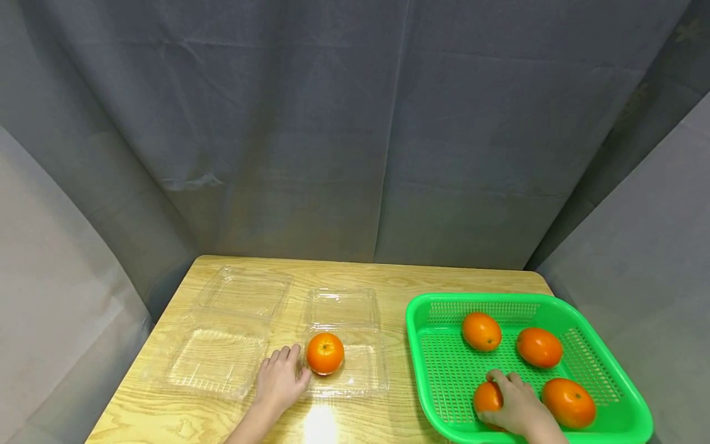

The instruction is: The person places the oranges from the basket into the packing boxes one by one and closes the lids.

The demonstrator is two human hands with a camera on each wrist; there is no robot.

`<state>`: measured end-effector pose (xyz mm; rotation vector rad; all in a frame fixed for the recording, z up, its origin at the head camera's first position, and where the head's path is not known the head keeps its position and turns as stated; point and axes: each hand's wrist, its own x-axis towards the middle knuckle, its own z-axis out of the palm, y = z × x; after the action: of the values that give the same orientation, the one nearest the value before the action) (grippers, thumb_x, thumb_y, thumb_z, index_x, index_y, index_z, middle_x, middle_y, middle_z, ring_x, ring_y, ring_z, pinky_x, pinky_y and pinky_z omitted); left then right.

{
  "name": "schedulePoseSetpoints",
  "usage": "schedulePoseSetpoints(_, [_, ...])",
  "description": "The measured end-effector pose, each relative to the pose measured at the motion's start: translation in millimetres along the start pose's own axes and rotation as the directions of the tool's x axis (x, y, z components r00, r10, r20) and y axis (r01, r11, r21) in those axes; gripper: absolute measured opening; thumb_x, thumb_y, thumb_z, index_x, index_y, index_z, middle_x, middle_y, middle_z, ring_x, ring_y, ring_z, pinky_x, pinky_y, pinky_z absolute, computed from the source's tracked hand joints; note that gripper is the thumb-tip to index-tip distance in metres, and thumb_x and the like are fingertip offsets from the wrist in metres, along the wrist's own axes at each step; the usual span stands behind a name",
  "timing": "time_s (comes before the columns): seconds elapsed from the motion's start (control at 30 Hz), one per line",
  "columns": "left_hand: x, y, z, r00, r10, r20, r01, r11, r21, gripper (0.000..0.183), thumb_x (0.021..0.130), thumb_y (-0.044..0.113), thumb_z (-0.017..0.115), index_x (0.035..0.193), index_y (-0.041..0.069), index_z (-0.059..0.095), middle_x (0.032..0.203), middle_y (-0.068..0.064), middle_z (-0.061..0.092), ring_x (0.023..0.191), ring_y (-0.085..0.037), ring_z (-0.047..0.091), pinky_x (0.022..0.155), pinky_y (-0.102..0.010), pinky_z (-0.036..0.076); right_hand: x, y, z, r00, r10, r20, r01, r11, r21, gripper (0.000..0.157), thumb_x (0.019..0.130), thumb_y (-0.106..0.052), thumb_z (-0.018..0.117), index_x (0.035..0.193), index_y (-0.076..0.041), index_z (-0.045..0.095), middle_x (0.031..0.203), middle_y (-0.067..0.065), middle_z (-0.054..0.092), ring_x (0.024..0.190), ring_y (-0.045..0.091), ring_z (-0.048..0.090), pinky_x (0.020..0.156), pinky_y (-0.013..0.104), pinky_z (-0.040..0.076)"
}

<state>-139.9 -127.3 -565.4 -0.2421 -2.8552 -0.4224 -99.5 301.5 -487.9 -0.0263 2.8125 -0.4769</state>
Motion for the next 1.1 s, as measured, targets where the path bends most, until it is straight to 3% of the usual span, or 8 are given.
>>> schedulePoseSetpoints(0.83, [0.2, -0.8, 2.0, 1.0, 0.004, -0.008, -0.004, 1.0, 0.005, 0.044, 0.078, 0.035, 0.057, 0.113, 0.007, 0.058, 0.099, -0.011, 0.062, 0.086, -0.025, 0.058, 0.07, -0.039, 0.048, 4.9, 2.8, 6.7, 0.999, -0.002, -0.033, 0.003, 0.999, 0.033, 0.072, 0.058, -0.033, 0.083, 0.116, -0.005, 0.052, 0.098, 0.018, 0.049, 0.082, 0.034, 0.048, 0.061, 0.044, 0.045])
schedulePoseSetpoints(1.1, [0.4, -1.0, 2.2, 1.0, 0.006, -0.017, -0.006, 1.0, 0.011, 0.044, 0.078, 0.035, 0.057, 0.112, 0.008, 0.058, 0.099, -0.01, 0.063, 0.085, -0.024, 0.057, 0.07, -0.038, 0.048, 2.9, -2.5, 0.5, 0.985, -0.055, -0.163, 0.055, 0.998, -0.003, 0.068, 0.059, -0.031, 0.081, 0.114, -0.004, 0.053, 0.097, 0.019, 0.051, 0.081, 0.033, 0.051, 0.061, 0.044, 0.046])
